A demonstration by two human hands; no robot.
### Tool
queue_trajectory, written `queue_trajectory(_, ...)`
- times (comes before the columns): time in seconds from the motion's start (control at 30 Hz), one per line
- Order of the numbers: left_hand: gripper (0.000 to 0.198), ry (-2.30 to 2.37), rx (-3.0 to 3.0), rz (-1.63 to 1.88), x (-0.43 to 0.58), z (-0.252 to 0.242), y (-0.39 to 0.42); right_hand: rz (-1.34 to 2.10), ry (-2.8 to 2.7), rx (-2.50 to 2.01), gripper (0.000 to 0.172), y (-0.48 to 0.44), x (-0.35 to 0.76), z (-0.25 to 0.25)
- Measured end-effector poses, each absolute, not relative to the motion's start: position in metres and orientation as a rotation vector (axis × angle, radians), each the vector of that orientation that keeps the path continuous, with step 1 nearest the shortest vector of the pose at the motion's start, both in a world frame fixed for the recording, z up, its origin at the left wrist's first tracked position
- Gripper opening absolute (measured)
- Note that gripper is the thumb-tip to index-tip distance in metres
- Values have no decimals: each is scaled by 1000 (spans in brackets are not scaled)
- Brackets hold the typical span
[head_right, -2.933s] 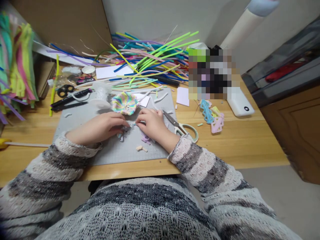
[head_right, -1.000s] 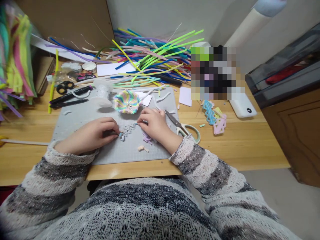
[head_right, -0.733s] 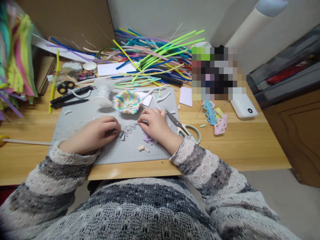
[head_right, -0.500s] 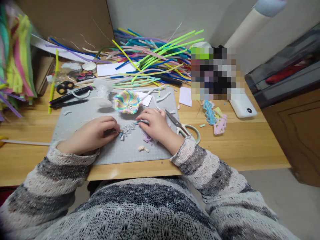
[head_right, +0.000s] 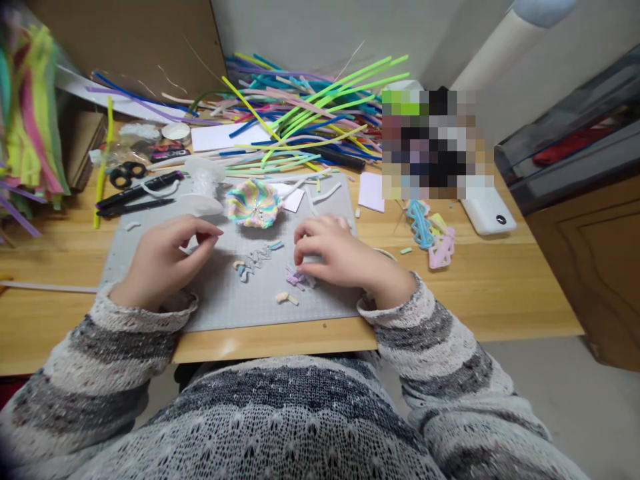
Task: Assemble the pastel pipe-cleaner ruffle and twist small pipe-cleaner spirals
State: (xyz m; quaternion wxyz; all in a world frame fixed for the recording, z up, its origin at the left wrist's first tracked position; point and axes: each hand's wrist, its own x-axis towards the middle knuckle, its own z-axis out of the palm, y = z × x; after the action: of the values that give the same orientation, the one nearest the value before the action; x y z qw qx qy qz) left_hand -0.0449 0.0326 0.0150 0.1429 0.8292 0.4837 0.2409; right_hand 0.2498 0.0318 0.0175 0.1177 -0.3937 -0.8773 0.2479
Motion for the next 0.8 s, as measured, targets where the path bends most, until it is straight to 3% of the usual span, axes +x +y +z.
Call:
queue_trajectory(0.5,10,1216,2431,747,-28,3,27,681,-2802,-1044,10,32,244,7)
queue_trajectory(0.67,10,1112,2303,951,-13,5,16,860,-2496,-923,8,31,240,14)
queue_trajectory(0.8,15,1037,2003,914,9,6,-1,743,-2204,-927,7,18,221,10)
